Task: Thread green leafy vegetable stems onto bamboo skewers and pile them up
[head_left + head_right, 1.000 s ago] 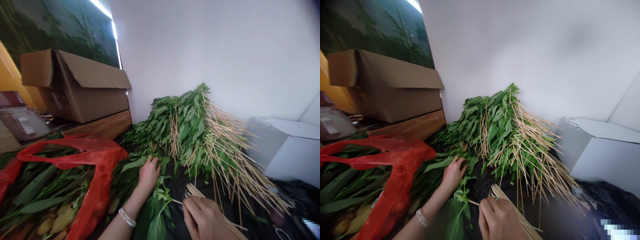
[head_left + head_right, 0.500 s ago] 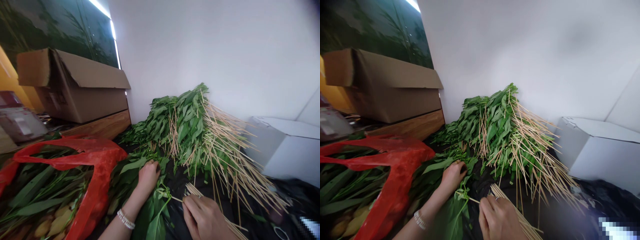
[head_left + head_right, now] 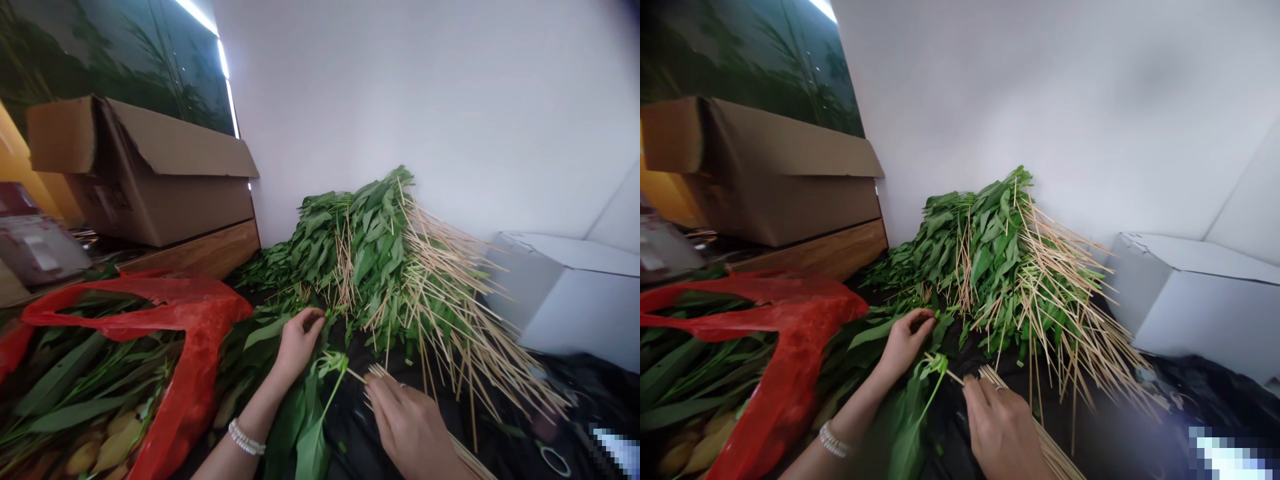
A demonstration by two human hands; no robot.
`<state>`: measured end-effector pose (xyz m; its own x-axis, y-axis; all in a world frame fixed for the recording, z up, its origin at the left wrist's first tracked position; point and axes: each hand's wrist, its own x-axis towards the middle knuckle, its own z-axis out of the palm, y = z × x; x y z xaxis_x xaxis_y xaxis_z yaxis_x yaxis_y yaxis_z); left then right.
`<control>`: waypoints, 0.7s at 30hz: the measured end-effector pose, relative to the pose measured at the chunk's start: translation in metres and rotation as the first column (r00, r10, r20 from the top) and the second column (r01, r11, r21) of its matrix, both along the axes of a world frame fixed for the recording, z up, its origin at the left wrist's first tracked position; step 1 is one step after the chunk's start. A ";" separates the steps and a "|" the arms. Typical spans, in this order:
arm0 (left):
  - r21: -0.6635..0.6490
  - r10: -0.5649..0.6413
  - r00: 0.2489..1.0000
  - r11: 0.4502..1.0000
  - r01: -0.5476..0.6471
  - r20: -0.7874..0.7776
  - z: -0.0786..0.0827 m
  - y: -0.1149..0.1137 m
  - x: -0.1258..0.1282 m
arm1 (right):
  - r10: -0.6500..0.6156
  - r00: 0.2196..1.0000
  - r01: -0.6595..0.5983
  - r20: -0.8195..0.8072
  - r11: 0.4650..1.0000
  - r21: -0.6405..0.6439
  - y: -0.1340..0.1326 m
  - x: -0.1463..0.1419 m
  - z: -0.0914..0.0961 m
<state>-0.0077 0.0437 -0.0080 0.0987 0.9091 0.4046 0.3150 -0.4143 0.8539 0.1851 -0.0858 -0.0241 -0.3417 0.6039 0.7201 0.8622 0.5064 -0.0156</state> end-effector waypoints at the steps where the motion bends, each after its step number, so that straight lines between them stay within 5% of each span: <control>1: -0.069 -0.047 0.990 0.996 0.056 0.131 0.002 0.000 0.001 | -0.034 0.999 0.034 -0.014 0.999 -0.013 0.001 0.001 -0.002; 4: -0.236 -0.100 0.903 0.948 0.214 0.418 0.005 -0.002 0.002 | -0.104 0.992 0.101 -0.065 0.994 -0.052 0.004 0.005 -0.006; 8: -0.334 -0.098 0.806 0.876 0.348 0.584 0.005 -0.005 0.002 | -0.129 0.986 0.122 -0.105 0.990 -0.070 0.005 0.007 -0.007; 11: -0.350 -0.119 0.781 0.845 0.404 0.613 0.002 -0.007 0.004 | -0.122 0.985 0.112 -0.123 0.990 -0.083 0.004 0.006 -0.005; 17: -0.271 -0.129 0.842 0.912 0.308 0.525 0.006 -0.008 0.007 | -0.078 0.982 0.064 -0.170 0.994 -0.088 0.002 0.005 -0.003; 21: -0.266 -0.183 0.853 0.900 0.345 0.489 0.009 -0.012 0.008 | -0.088 0.982 0.075 -0.169 0.994 -0.081 0.003 0.006 -0.004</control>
<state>0.0003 0.0316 0.0005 0.2396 0.9604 0.1423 -0.2088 -0.0922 0.9736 0.1916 -0.0831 -0.0285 -0.1640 0.6786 0.7159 0.8819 0.4261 -0.2019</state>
